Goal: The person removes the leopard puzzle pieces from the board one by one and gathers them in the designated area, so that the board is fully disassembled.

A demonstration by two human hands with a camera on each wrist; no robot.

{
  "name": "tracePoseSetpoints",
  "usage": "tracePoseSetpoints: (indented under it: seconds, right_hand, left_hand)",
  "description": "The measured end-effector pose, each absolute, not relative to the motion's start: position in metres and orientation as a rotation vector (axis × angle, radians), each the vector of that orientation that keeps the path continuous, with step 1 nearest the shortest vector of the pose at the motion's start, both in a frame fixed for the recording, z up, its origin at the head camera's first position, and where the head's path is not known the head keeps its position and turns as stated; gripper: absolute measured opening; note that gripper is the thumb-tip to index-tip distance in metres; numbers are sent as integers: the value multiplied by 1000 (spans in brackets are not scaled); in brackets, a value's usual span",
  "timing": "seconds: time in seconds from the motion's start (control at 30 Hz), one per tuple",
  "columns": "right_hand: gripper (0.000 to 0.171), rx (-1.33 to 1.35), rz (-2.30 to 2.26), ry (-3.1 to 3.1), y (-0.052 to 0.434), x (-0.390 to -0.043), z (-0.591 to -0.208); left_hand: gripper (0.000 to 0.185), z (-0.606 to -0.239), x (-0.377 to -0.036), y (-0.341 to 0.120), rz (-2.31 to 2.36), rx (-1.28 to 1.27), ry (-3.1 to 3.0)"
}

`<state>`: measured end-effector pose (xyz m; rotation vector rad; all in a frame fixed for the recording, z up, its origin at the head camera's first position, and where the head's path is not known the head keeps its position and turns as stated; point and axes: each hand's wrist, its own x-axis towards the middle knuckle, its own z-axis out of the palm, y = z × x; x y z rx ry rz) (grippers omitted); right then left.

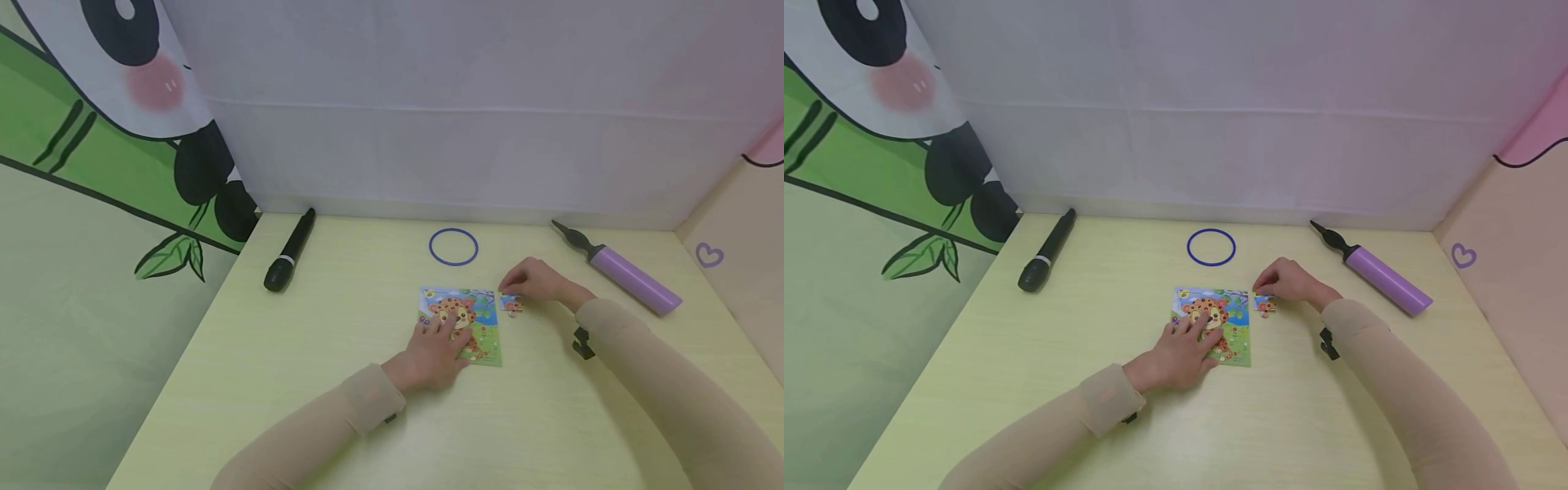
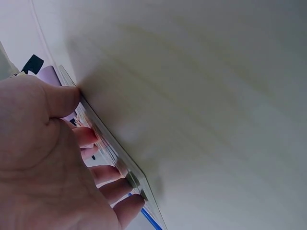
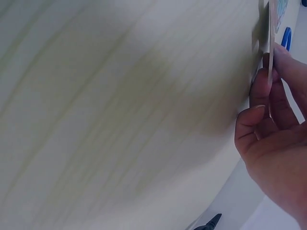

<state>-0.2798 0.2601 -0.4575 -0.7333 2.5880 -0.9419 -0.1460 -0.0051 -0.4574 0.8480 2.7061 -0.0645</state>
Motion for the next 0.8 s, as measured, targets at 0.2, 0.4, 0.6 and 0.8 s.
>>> tracePoseSetpoints:
  seconds: [0.2, 0.4, 0.6, 0.8]
  right_hand:
    - [7, -743, -954, 2590, 261, -280, -459]
    - [6, -741, -948, 2605, 260, -280, -460]
    - [6, -715, -950, 2617, 260, -280, -462]
    - [7, -714, -962, 2625, 260, -280, -462]
  left_hand:
    - [61, -458, -146, -4, -67, 846, 2688]
    - [62, -457, -146, -3, -80, 851, 2684]
    - [61, -456, -145, -3, -92, 858, 2700]
    - [60, -456, -145, -2, -120, 861, 2709]
